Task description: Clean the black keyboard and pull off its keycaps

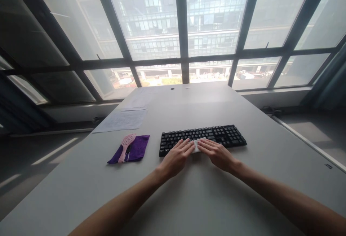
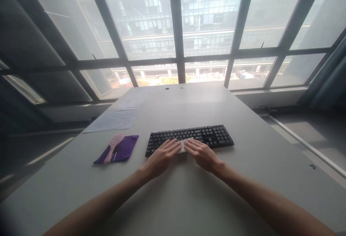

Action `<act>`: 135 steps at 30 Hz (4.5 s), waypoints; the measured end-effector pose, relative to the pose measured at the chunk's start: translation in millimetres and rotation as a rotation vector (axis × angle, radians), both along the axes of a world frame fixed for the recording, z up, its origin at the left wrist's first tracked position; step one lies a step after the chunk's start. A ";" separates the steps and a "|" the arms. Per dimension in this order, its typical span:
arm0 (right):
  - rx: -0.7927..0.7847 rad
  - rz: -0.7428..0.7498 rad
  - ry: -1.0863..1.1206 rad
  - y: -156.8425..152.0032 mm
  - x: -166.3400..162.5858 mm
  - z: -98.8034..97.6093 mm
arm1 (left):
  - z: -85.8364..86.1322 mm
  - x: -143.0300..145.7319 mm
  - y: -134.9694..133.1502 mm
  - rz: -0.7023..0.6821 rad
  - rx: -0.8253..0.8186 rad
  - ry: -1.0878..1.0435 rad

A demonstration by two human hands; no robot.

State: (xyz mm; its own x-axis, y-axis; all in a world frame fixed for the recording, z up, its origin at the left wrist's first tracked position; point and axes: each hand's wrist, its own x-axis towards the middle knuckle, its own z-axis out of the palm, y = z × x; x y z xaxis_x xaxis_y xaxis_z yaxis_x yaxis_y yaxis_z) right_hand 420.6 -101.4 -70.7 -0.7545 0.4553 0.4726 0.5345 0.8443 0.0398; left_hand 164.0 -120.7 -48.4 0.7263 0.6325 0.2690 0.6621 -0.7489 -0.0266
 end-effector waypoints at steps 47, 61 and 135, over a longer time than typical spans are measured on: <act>-0.377 -0.540 0.115 37.5 11.6 33.3 | 15.4 37.7 126.3 -0.206 -0.128 -0.013; -0.309 -0.264 0.053 42.6 -120.4 27.4 | 15.3 -103.8 75.0 0.065 -0.151 -0.075; -0.351 -0.560 0.107 9.4 42.0 23.6 | 27.1 82.6 80.9 -0.151 -0.079 0.095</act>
State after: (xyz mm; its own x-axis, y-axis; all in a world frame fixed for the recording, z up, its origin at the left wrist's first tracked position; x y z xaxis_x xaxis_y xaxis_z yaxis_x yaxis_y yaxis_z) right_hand 462.6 -92.0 -47.1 -0.3164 0.9051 0.2842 0.8817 0.3911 -0.2639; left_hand 246.6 -39.8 -21.3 0.8342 0.5311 0.1486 0.5396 -0.8417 -0.0207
